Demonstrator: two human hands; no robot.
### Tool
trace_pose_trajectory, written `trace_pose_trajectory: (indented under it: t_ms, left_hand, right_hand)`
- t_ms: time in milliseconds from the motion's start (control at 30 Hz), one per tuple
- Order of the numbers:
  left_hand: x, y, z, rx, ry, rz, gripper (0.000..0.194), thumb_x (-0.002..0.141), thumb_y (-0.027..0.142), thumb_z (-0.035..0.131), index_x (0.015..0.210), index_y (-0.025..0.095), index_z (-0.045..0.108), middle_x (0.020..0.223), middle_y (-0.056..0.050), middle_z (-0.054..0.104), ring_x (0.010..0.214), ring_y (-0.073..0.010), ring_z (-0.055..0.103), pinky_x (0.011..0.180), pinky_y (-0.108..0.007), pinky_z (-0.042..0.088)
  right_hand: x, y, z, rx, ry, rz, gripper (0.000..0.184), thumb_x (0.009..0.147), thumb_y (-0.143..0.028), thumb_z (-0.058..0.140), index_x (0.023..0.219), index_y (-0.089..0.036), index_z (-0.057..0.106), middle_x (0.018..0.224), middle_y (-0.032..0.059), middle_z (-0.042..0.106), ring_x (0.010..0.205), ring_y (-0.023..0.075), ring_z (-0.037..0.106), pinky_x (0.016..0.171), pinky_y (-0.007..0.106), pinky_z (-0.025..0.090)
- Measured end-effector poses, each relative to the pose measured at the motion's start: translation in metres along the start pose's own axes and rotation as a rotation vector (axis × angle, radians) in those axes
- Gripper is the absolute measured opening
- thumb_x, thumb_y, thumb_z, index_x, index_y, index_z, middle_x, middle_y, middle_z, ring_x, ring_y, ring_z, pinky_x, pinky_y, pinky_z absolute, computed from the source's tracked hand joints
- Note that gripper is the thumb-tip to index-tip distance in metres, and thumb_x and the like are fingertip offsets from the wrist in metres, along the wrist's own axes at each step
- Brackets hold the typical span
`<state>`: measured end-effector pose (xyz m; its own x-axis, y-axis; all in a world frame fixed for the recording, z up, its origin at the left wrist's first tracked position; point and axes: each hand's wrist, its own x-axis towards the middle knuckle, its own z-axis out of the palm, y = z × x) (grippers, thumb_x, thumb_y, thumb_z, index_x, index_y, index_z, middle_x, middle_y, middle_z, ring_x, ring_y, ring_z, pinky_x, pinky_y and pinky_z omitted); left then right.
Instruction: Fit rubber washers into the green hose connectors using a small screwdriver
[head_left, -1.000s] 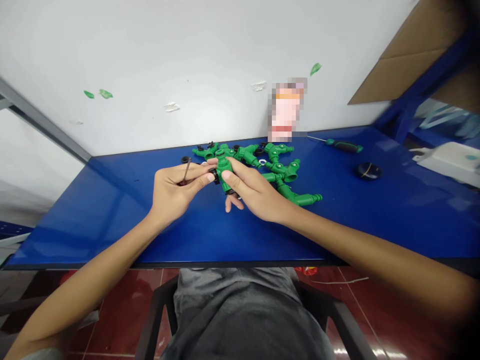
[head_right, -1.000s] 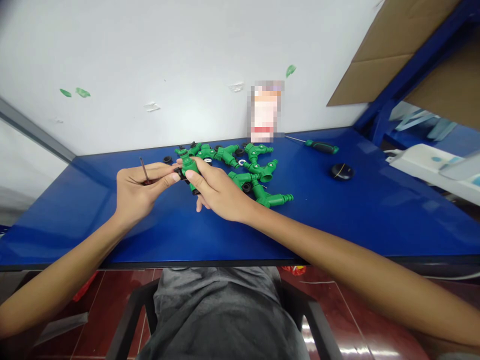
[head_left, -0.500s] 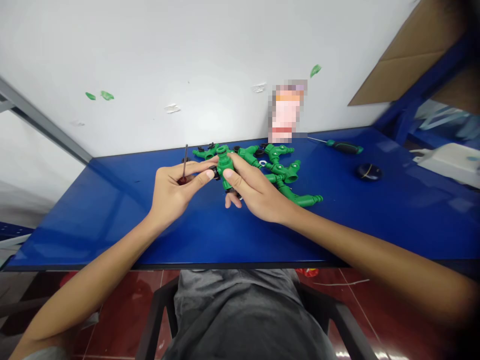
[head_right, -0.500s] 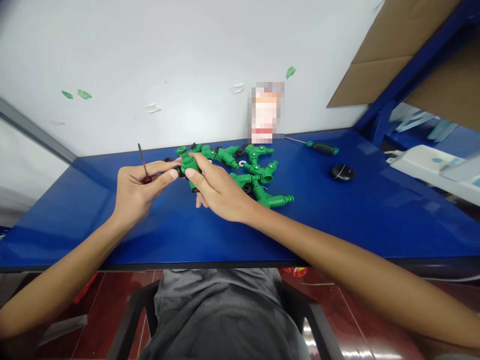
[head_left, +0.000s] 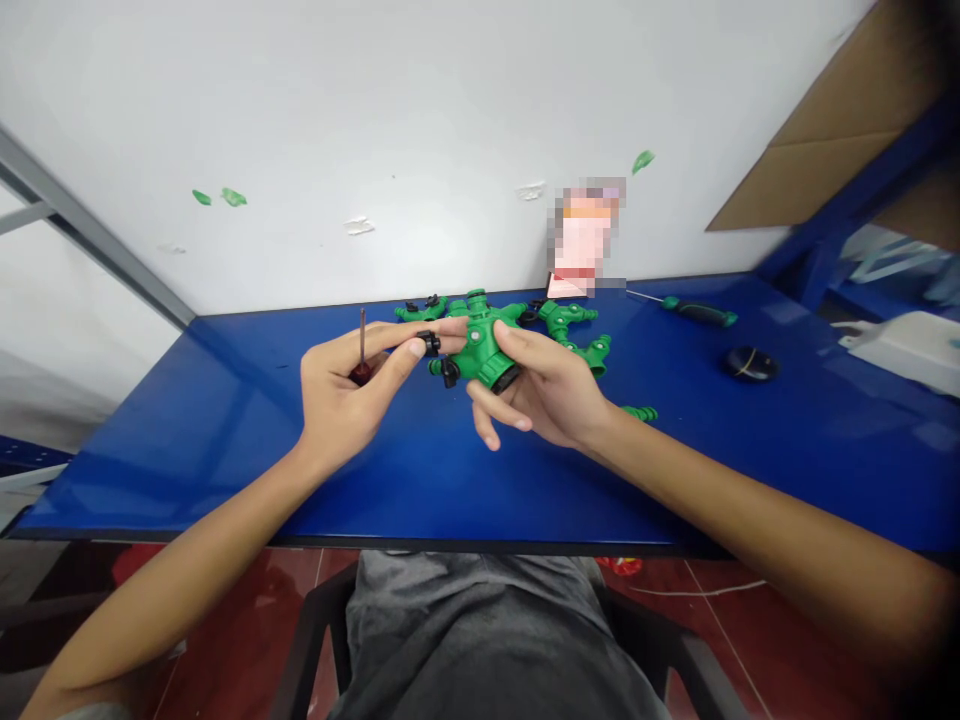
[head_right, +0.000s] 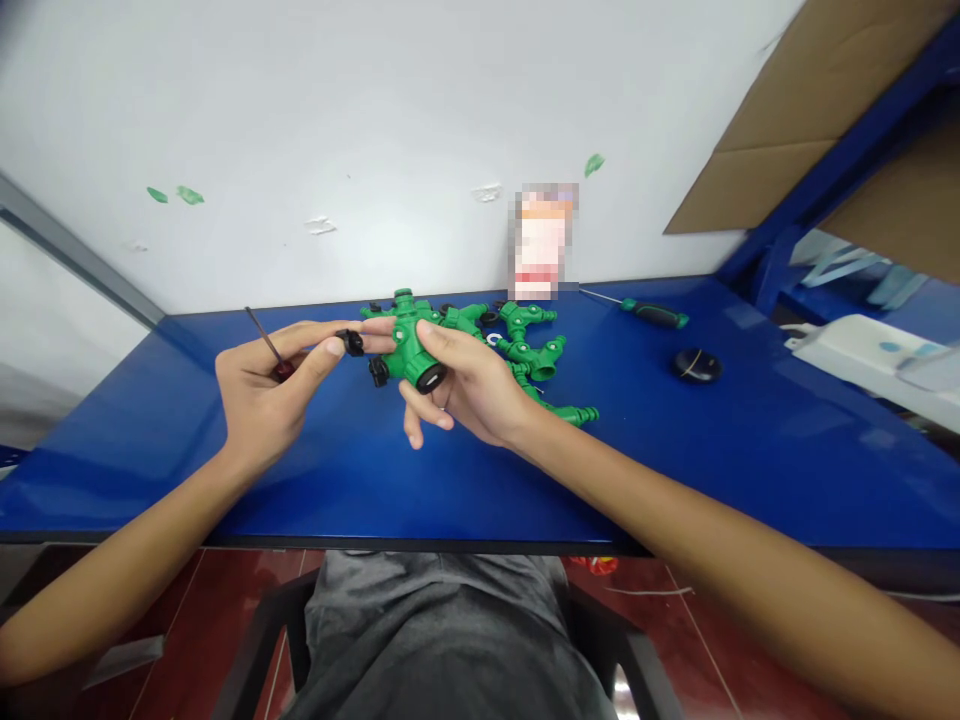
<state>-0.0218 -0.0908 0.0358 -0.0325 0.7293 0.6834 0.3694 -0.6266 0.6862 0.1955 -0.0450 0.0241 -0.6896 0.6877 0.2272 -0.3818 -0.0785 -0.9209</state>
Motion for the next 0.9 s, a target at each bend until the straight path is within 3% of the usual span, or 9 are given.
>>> trace_pose_trajectory:
  t_ms: [67, 200, 333, 433, 667, 800, 900]
  left_hand:
    - [-0.002, 0.002, 0.001, -0.016, 0.001, -0.006, 0.024, 0.099, 0.045, 0.081, 0.107, 0.025, 0.090, 0.073, -0.001, 0.077, 0.047, -0.0074, 0.047, 0.042, -0.026, 0.028]
    - [-0.004, 0.005, 0.003, -0.002, -0.029, 0.026, 0.022, 0.101, 0.043, 0.079, 0.111, 0.025, 0.087, 0.054, 0.005, 0.059, 0.039, -0.0047, 0.034, 0.039, -0.025, 0.022]
    - [-0.004, 0.004, 0.006, 0.048, -0.030, 0.050, 0.015, 0.101, 0.035, 0.080, 0.110, 0.024, 0.087, 0.065, 0.003, 0.069, 0.041, -0.0043, 0.033, 0.042, -0.027, 0.026]
    - [-0.003, 0.001, 0.008, 0.094, -0.039, 0.095, 0.013, 0.100, 0.033, 0.080, 0.104, 0.022, 0.086, 0.067, 0.003, 0.070, 0.043, -0.0047, 0.035, 0.044, -0.027, 0.029]
    - [-0.005, -0.005, 0.011, 0.168, 0.007, 0.120, 0.012, 0.100, 0.030, 0.079, 0.105, 0.022, 0.087, 0.063, 0.005, 0.065, 0.045, -0.0055, 0.032, 0.046, -0.027, 0.030]
    - [-0.006, -0.004, 0.013, 0.237, 0.038, 0.163, 0.010, 0.099, 0.028, 0.080, 0.100, 0.021, 0.085, 0.054, 0.008, 0.050, 0.047, -0.0059, 0.031, 0.049, -0.026, 0.032]
    - [-0.005, -0.002, 0.015, 0.265, 0.056, 0.183, 0.010, 0.099, 0.028, 0.079, 0.097, 0.020, 0.083, 0.056, 0.008, 0.051, 0.047, -0.0057, 0.033, 0.050, -0.025, 0.032]
  right_hand:
    - [0.000, -0.003, -0.002, 0.049, -0.026, 0.016, 0.050, 0.113, -0.051, 0.048, 0.147, -0.016, 0.059, 0.094, 0.0084, 0.082, 0.037, 0.0078, 0.030, 0.043, 0.035, 0.056]
    - [0.000, -0.003, -0.002, 0.094, -0.053, 0.047, 0.048, 0.115, -0.043, 0.039, 0.152, -0.018, 0.055, 0.120, 0.0170, 0.083, 0.035, 0.0069, 0.029, 0.039, 0.034, 0.053]
    - [0.001, 0.000, -0.001, 0.100, -0.044, 0.028, 0.050, 0.113, -0.046, 0.048, 0.152, -0.017, 0.056, 0.095, 0.0088, 0.082, 0.035, 0.0090, 0.034, 0.041, 0.035, 0.057]
    - [0.003, 0.002, 0.001, 0.083, -0.031, 0.028, 0.052, 0.111, -0.049, 0.055, 0.151, -0.016, 0.055, 0.072, -0.0019, 0.071, 0.034, 0.0100, 0.036, 0.043, 0.036, 0.060]
    - [0.001, 0.008, 0.006, -0.053, 0.071, 0.047, 0.051, 0.108, -0.055, 0.063, 0.146, -0.024, 0.051, 0.053, -0.0138, 0.049, 0.035, 0.0143, 0.049, 0.049, 0.037, 0.065]
    - [0.001, 0.009, 0.008, -0.108, 0.073, 0.022, 0.046, 0.108, -0.059, 0.062, 0.140, -0.027, 0.051, 0.051, -0.0147, 0.048, 0.035, 0.0152, 0.053, 0.052, 0.038, 0.067]
    - [0.000, 0.006, 0.012, -0.161, 0.088, 0.011, 0.046, 0.108, -0.061, 0.061, 0.136, -0.026, 0.048, 0.050, -0.0157, 0.048, 0.036, 0.0158, 0.056, 0.053, 0.036, 0.066]
